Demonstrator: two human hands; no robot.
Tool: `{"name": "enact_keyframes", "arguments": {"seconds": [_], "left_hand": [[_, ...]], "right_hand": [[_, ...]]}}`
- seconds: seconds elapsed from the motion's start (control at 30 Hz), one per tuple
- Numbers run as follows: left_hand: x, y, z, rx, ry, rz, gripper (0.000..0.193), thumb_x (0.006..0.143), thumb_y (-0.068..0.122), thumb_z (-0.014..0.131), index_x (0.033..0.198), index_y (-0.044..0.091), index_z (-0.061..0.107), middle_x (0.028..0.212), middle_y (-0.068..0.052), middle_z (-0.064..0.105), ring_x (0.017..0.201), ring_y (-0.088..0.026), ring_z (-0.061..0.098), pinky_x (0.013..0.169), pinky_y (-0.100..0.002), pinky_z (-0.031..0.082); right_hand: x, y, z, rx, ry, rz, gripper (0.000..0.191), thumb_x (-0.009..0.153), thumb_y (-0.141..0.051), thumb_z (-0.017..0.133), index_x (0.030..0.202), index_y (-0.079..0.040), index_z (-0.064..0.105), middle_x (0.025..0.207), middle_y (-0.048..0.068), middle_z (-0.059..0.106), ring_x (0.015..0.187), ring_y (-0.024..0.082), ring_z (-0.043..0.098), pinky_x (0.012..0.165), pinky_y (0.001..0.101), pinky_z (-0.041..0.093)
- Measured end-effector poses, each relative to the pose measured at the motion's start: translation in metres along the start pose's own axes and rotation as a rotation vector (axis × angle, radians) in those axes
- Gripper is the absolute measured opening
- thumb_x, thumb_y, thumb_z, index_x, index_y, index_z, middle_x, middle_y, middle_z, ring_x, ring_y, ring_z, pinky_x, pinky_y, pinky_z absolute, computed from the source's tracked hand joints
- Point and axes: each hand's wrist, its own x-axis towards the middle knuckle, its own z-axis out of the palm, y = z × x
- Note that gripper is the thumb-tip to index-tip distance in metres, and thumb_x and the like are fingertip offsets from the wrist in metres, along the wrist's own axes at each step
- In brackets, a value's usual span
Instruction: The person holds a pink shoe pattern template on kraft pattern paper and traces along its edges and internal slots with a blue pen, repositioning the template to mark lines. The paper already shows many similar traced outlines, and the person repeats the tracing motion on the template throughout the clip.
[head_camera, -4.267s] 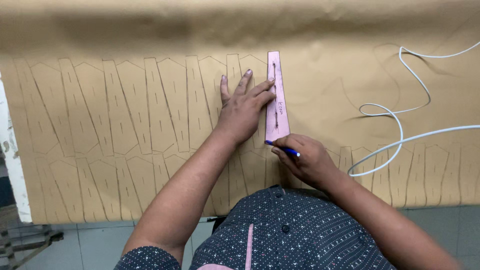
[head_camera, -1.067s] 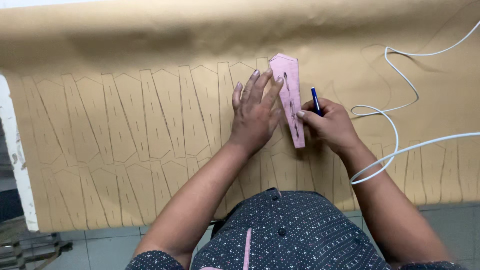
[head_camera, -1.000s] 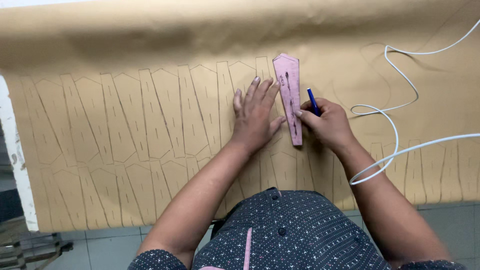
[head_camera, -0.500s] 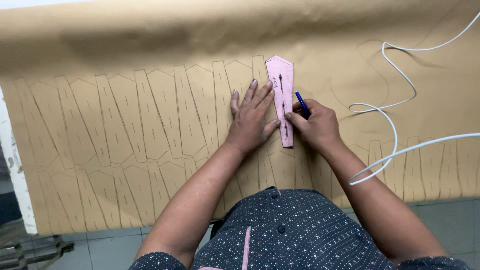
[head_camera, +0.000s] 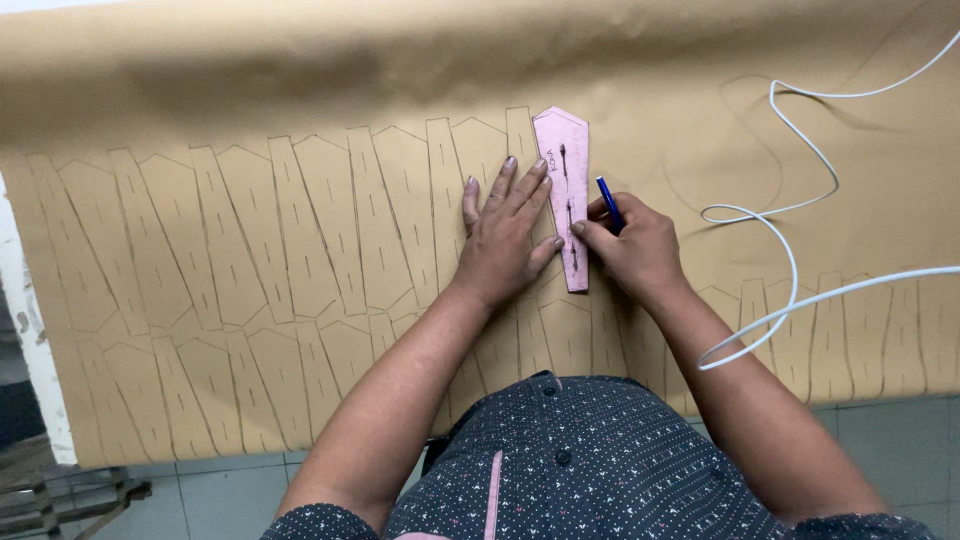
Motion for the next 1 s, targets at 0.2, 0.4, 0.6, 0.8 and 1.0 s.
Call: {"name": "enact_keyframes", "arguments": {"seconds": [0.2, 0.4, 0.6, 0.8, 1.0], "left_hand": [[0.0, -0.001, 0.005, 0.014, 0.035, 0.016, 0.076, 0.089, 0.043, 0.072, 0.153, 0.012, 0.045, 0.167, -0.002, 0.028, 0.157, -0.026, 0.017, 0.123, -0.064, 0.002], [0.0, 0.001, 0.001, 0.007, 0.015, -0.002, 0.077, 0.089, 0.044, 0.072, 0.154, 0.013, 0.044, 0.167, -0.002, 0.028, 0.158, -0.026, 0.016, 0.124, -0.064, 0.002], [-0.001, 0.003, -0.008, 0.029, -0.067, 0.018, 0.089, 0.083, 0.053, 0.074, 0.154, 0.013, 0.04, 0.166, -0.005, 0.024, 0.156, -0.029, 0.012, 0.122, -0.065, -0.001], [-0.001, 0.002, -0.006, 0.07, -0.068, 0.044, 0.095, 0.079, 0.062, 0.074, 0.155, 0.015, 0.041, 0.168, -0.004, 0.023, 0.157, -0.029, 0.011, 0.122, -0.065, -0.002], [-0.002, 0.0, -0.004, 0.067, -0.049, 0.06, 0.097, 0.078, 0.063, 0.074, 0.155, 0.013, 0.042, 0.168, -0.004, 0.024, 0.157, -0.029, 0.012, 0.122, -0.066, -0.001]], "right_hand": [[0.001, 0.005, 0.003, 0.014, 0.025, -0.02, 0.029, 0.086, -0.027, 0.083, 0.104, -0.006, 0.074, 0.083, 0.007, 0.076, 0.071, 0.013, 0.073, 0.069, 0.0292, 0.058], [0.001, 0.0, 0.002, 0.007, 0.004, 0.055, 0.029, 0.085, -0.028, 0.082, 0.104, -0.007, 0.074, 0.082, 0.006, 0.076, 0.07, 0.014, 0.073, 0.068, 0.0301, 0.059], [-0.003, -0.004, 0.002, -0.051, 0.043, 0.01, 0.033, 0.085, -0.03, 0.082, 0.108, -0.008, 0.074, 0.082, 0.007, 0.075, 0.071, 0.015, 0.072, 0.07, 0.0312, 0.058], [-0.004, -0.001, 0.004, -0.036, 0.055, -0.027, 0.044, 0.085, -0.03, 0.082, 0.123, -0.009, 0.073, 0.084, 0.01, 0.076, 0.071, 0.017, 0.073, 0.07, 0.032, 0.057], [-0.002, 0.003, 0.002, -0.038, 0.019, -0.032, 0.043, 0.086, -0.029, 0.081, 0.123, -0.008, 0.073, 0.086, 0.011, 0.077, 0.074, 0.017, 0.075, 0.071, 0.0317, 0.058]]}}
